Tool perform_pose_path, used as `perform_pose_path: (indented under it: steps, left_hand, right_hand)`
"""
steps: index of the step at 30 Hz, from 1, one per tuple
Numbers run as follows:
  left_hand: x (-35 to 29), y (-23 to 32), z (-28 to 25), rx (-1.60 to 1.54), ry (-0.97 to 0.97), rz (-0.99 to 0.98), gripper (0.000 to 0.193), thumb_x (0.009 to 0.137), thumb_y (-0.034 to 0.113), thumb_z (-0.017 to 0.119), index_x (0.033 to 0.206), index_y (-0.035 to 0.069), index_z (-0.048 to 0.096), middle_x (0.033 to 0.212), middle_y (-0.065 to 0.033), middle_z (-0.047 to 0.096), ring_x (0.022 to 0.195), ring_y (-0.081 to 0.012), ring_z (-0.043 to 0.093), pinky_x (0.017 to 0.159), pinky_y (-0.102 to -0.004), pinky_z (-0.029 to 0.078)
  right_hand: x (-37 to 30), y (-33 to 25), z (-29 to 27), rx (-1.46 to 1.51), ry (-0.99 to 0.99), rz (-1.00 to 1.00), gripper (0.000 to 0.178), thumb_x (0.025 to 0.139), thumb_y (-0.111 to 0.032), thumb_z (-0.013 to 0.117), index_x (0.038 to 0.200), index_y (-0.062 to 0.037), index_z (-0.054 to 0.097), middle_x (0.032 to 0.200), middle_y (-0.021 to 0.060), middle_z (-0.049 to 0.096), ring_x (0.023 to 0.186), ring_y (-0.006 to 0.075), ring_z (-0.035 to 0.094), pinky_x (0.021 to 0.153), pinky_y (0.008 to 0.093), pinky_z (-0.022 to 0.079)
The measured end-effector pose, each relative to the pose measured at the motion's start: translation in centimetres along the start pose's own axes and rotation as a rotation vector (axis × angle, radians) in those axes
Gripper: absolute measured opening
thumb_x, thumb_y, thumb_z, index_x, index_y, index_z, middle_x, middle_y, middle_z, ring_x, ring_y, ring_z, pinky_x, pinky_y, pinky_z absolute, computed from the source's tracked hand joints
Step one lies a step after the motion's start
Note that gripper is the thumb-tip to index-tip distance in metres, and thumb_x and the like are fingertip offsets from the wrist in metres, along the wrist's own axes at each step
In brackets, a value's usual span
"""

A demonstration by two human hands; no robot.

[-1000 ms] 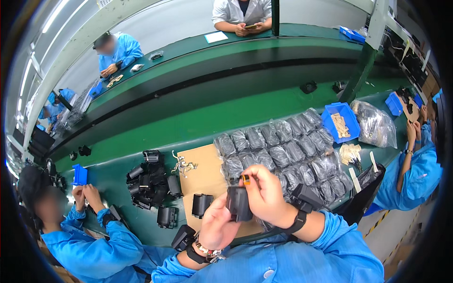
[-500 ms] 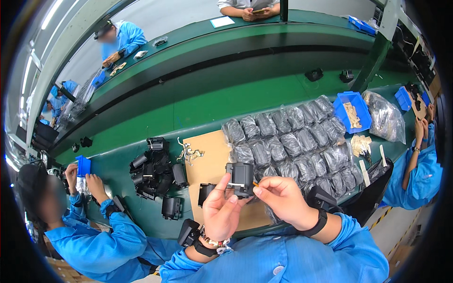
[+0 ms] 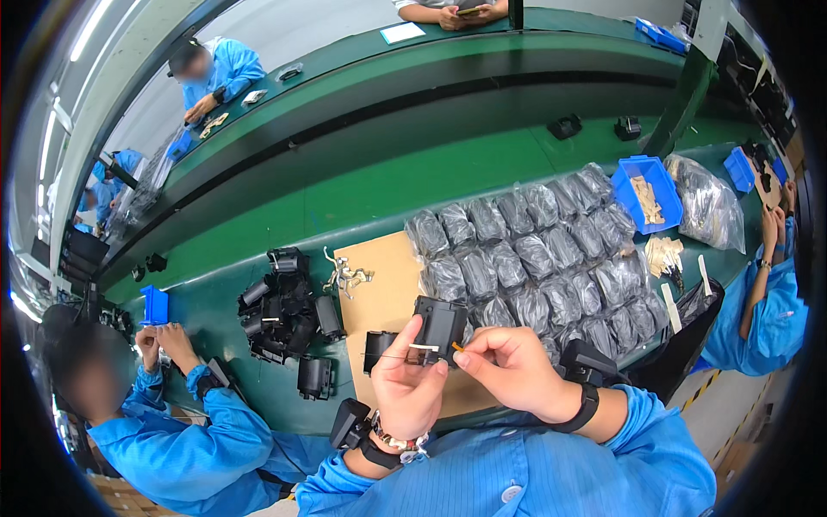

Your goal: Assembling small black plastic electronic housings by inserting wires and metal terminals into the components.

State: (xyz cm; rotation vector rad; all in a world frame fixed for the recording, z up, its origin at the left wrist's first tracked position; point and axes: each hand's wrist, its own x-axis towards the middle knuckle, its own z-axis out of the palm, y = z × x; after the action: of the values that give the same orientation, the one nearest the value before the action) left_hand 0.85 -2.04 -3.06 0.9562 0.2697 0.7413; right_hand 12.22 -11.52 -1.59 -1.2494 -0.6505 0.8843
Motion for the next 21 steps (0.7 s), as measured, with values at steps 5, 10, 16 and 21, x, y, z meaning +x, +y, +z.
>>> perform_pose_path:
  steps: [5,10,16,21]
  left_hand:
    - [0.1,0.0,0.3,-0.091,0.105,-0.019,0.061,0.074,-0.022,0.045,0.132,-0.005,0.038,0.119,-0.0182,0.055,0.108,-0.0206,0.055,0.091,-0.0318,0.045]
    - [-0.1,-0.2,-0.2,-0.092,0.036,-0.051,0.060,0.076,-0.015,0.050,0.133,0.000,0.038,0.124,-0.0183,0.052,0.115,-0.0276,0.052,0.098,-0.0442,0.042]
    - [-0.1,-0.1,0.0,-0.103,0.041,-0.059,0.059,0.076,-0.012,0.055,0.132,0.001,0.039,0.123,-0.0177,0.053,0.114,-0.0287,0.053,0.097,-0.0461,0.042]
    - [-0.1,0.1,0.3,-0.200,0.000,-0.059,0.061,0.074,-0.021,0.045,0.133,-0.004,0.038,0.125,-0.0205,0.050,0.115,-0.0247,0.051,0.098,-0.0386,0.040]
  right_hand:
    - [0.3,-1.3,-0.1,-0.196,-0.025,-0.072,0.006,0.080,-0.003,0.066,0.076,0.0010,0.064,0.068,0.0039,0.058,0.061,0.0064,0.051,0.054,0.0219,0.039]
    - [0.7,-2.8,-0.9,-0.663,0.013,-0.309,0.005,0.075,0.001,0.067,0.073,0.0000,0.063,0.068,0.0068,0.058,0.063,0.0130,0.055,0.057,0.0243,0.043]
    - [0.9,-2.4,-0.8,-0.327,0.054,-0.306,0.007,0.074,-0.001,0.069,0.073,0.0004,0.062,0.068,0.0069,0.059,0.063,0.0153,0.055,0.058,0.0265,0.044]
    - [0.9,-2.2,-1.0,-0.285,0.051,-0.306,0.005,0.075,0.001,0.066,0.074,0.0015,0.061,0.068,0.0068,0.059,0.063,0.0139,0.055,0.059,0.0257,0.044]
